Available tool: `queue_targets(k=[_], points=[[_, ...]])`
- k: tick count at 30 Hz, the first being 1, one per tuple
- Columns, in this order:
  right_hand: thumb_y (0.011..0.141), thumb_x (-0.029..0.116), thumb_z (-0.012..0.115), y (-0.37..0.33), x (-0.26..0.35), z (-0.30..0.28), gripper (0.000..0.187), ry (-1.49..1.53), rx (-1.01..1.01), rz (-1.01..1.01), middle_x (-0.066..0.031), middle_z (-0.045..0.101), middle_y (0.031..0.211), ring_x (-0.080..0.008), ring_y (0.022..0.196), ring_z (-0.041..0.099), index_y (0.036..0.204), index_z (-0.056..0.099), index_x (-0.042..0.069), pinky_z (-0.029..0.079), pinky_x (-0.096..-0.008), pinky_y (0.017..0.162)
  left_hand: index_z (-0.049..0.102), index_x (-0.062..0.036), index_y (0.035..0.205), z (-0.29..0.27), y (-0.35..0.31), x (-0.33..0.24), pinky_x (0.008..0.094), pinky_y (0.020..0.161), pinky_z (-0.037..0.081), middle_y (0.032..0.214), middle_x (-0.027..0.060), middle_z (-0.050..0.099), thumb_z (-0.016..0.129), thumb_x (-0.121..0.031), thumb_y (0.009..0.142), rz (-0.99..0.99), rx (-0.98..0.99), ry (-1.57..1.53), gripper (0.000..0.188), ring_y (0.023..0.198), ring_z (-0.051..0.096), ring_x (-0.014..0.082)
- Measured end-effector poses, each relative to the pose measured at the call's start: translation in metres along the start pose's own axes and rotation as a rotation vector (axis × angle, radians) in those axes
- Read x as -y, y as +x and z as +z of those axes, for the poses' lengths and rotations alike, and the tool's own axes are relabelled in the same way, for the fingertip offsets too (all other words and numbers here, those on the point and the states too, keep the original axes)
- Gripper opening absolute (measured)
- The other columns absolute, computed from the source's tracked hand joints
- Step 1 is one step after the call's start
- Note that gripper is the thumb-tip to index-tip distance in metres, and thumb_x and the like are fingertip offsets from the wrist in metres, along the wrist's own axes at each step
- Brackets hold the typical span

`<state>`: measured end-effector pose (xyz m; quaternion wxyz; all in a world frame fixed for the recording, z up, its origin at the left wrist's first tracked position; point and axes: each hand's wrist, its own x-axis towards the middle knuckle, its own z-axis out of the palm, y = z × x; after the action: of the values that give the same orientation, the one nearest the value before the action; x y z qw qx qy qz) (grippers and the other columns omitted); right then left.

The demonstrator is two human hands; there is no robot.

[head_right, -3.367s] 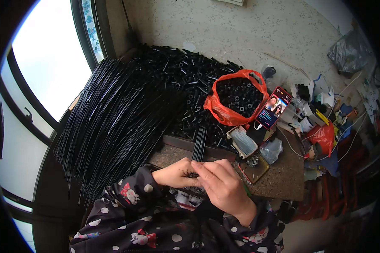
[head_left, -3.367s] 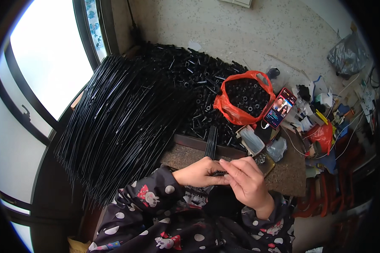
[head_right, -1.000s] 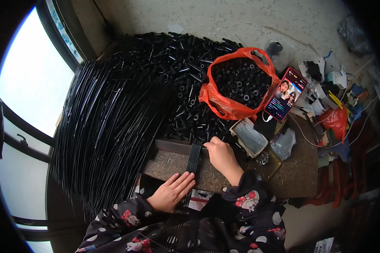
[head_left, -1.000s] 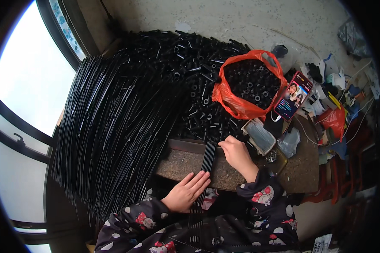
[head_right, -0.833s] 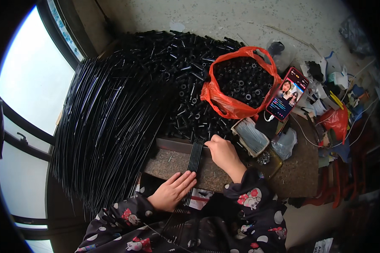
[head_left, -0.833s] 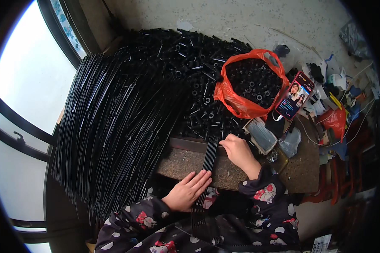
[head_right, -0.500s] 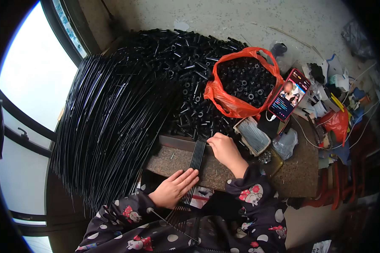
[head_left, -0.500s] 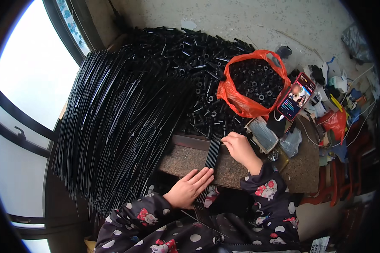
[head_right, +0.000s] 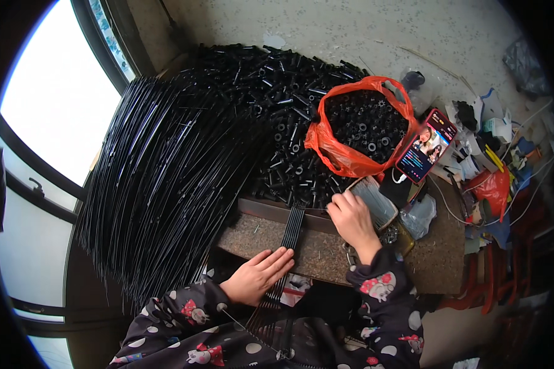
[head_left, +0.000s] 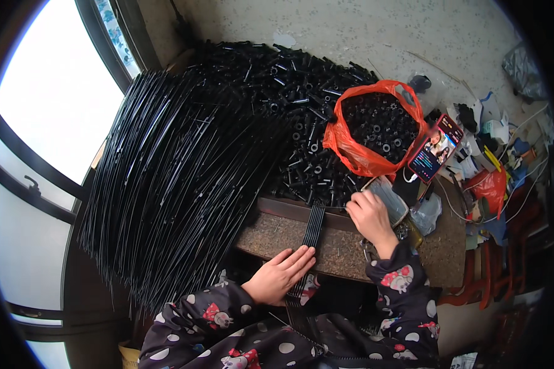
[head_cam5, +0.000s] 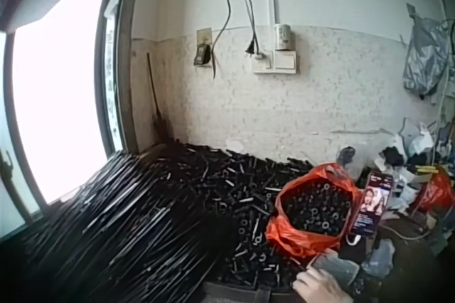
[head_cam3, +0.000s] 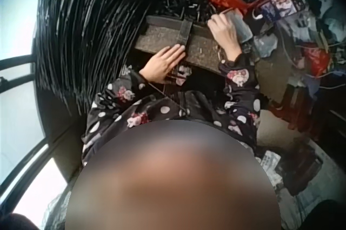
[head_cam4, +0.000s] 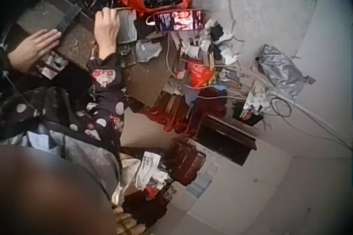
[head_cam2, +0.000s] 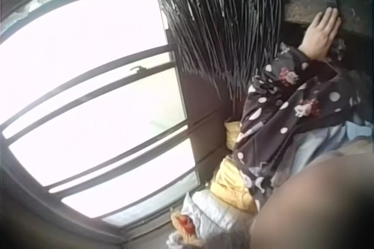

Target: The person is aligning synthetic hair strands and securing them into plastic clips using a crimping tool.

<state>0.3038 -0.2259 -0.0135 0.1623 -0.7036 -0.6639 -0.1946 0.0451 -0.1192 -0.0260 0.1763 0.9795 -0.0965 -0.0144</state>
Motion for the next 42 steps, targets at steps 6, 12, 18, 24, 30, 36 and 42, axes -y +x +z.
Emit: queue_targets(k=[6, 12, 18, 24, 30, 36, 42], points=[[0.077, 0.007, 0.056, -0.017, 0.012, 0.002, 0.013, 0.241, 0.109, 0.189, -0.0067, 0.054, 0.079, -0.0272, 0.067, 0.059, 0.088, 0.062, 0.006, 0.046, -0.0362, 0.059, 0.022, 0.0004, 0.138, 0.003, 0.0, 0.004, 0.039, 0.108, 0.017, 0.146, 0.0154, 0.018, 0.057, -0.029, 0.068, -0.008, -0.01, -0.046, 0.084, 0.136, 0.017, 0.0259], [0.076, 0.003, 0.059, -0.012, 0.008, 0.003, 0.011, 0.448, 0.063, 0.338, -0.0087, 0.057, 0.077, -0.0304, 0.068, 0.058, 0.085, 0.065, 0.005, 0.047, -0.0356, 0.059, 0.022, -0.0001, 0.139, 0.0, 0.002, 0.002, 0.0393, 0.108, 0.016, 0.146, 0.0157, 0.018, 0.057, -0.034, 0.07, -0.001, 0.023, 0.016, 0.084, 0.136, 0.016, 0.0263], [0.076, 0.003, 0.06, -0.017, 0.019, 0.005, 0.012, 0.462, 0.06, 0.374, -0.0093, 0.056, 0.076, -0.0298, 0.067, 0.058, 0.086, 0.066, 0.007, 0.046, -0.036, 0.058, 0.022, -0.0013, 0.139, 0.005, -0.002, 0.002, 0.0398, 0.108, 0.017, 0.146, 0.0155, 0.019, 0.058, -0.043, 0.07, 0.017, -0.026, -0.04, 0.088, 0.136, 0.017, 0.0274], [0.076, 0.002, 0.06, 0.002, 0.019, 0.01, 0.013, 0.432, 0.02, 0.26, -0.0093, 0.057, 0.075, -0.0269, 0.067, 0.059, 0.086, 0.066, 0.006, 0.046, -0.0334, 0.059, 0.021, -0.0022, 0.139, 0.005, -0.002, 0.002, 0.0401, 0.108, 0.018, 0.146, 0.0151, 0.019, 0.062, -0.038, 0.066, 0.003, -0.022, -0.041, 0.091, 0.136, 0.018, 0.0275], [0.076, 0.007, 0.062, 0.006, 0.032, 0.031, 0.028, 0.41, 0.027, 0.391, -0.0127, 0.06, 0.081, -0.0327, 0.072, 0.059, 0.103, 0.055, 0.006, 0.048, -0.0364, 0.062, 0.021, -0.0021, 0.139, 0.003, 0.0, -0.001, 0.0413, 0.108, 0.018, 0.146, 0.0162, 0.019, 0.06, -0.029, 0.066, 0.013, -0.005, 0.028, 0.087, 0.136, 0.018, 0.0282], [0.069, 0.01, 0.069, -0.02, -0.04, -0.012, 0.013, 0.127, -0.119, 0.6, -0.0105, 0.056, 0.076, -0.0283, 0.068, 0.057, 0.077, 0.062, 0.001, 0.046, -0.0353, 0.062, 0.021, -0.0003, 0.138, 0.007, -0.003, -0.003, 0.0415, 0.108, 0.017, 0.145, 0.018, 0.019, 0.059, -0.029, 0.068, 0.012, -0.016, 0.088, 0.085, 0.135, 0.018, 0.0295], [0.068, 0.009, 0.067, -0.052, -0.053, -0.014, 0.013, 0.0, 0.085, 0.44, -0.0084, 0.052, 0.084, -0.0273, 0.08, 0.053, 0.078, 0.063, 0.002, 0.045, -0.037, 0.07, 0.024, 0.0018, 0.136, 0.011, -0.005, -0.011, 0.042, 0.107, 0.018, 0.144, 0.0199, 0.02, 0.056, -0.034, 0.071, 0.007, -0.049, 0.057, 0.081, 0.134, 0.02, 0.0314]])
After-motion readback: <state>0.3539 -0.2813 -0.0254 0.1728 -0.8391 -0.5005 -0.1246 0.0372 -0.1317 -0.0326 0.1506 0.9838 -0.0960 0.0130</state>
